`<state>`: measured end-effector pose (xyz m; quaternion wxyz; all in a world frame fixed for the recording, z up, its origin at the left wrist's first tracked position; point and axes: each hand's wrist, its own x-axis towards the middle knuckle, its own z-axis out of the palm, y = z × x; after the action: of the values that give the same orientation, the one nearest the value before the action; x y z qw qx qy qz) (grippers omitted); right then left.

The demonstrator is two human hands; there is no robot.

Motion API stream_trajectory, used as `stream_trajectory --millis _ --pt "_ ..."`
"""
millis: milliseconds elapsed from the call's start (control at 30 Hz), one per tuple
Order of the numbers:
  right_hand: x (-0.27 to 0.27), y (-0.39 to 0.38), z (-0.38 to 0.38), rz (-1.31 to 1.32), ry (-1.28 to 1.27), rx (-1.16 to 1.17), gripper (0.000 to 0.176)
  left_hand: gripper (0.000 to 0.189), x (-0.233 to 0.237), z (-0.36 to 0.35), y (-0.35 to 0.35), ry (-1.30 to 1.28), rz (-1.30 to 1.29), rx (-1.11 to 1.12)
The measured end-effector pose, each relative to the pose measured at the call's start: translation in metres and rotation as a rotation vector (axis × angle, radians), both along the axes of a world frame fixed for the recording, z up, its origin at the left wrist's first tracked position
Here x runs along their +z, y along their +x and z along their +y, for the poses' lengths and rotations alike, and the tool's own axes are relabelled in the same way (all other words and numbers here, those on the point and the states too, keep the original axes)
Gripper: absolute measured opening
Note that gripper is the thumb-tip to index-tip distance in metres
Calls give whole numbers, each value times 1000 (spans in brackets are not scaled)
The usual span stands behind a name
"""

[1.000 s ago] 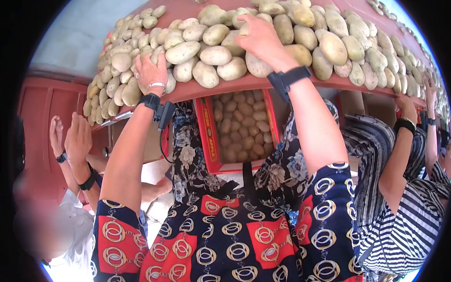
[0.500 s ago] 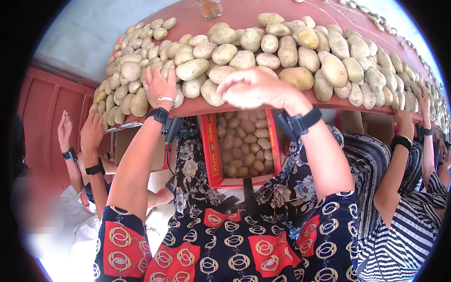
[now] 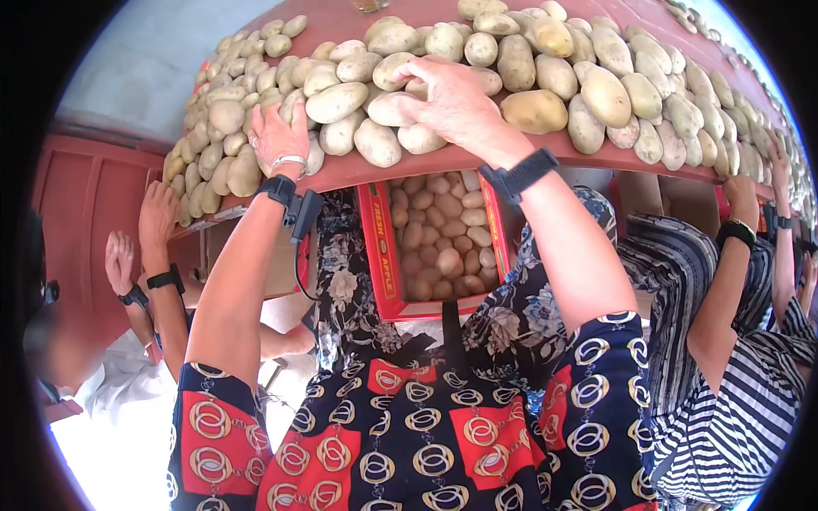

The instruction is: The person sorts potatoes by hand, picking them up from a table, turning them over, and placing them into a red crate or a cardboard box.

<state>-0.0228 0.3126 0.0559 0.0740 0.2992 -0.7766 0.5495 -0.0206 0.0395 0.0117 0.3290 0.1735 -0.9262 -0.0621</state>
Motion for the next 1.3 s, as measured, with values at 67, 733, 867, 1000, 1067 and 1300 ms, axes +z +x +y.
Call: stream_trajectory --millis 67,733,867,1000,1067,1300 --pt "7 1 -5 155 198 -100 33 54 -29 -22 -20 -78 40 2" --pt "8 1 -16 -58 295 -16 40 53 17 15 9 44 -11 8" --pt "24 1 -5 -642 -558 226 36 52 14 13 9 41 59 -12" --pt "26 6 2 -786 -635 432 23 54 17 15 11 148 8 -9" --pt "22 14 1 -771 -397 444 22 53 15 13 11 134 28 -28" --pt "16 57 -12 -544 382 738 36 52 16 13 12 70 1 3"
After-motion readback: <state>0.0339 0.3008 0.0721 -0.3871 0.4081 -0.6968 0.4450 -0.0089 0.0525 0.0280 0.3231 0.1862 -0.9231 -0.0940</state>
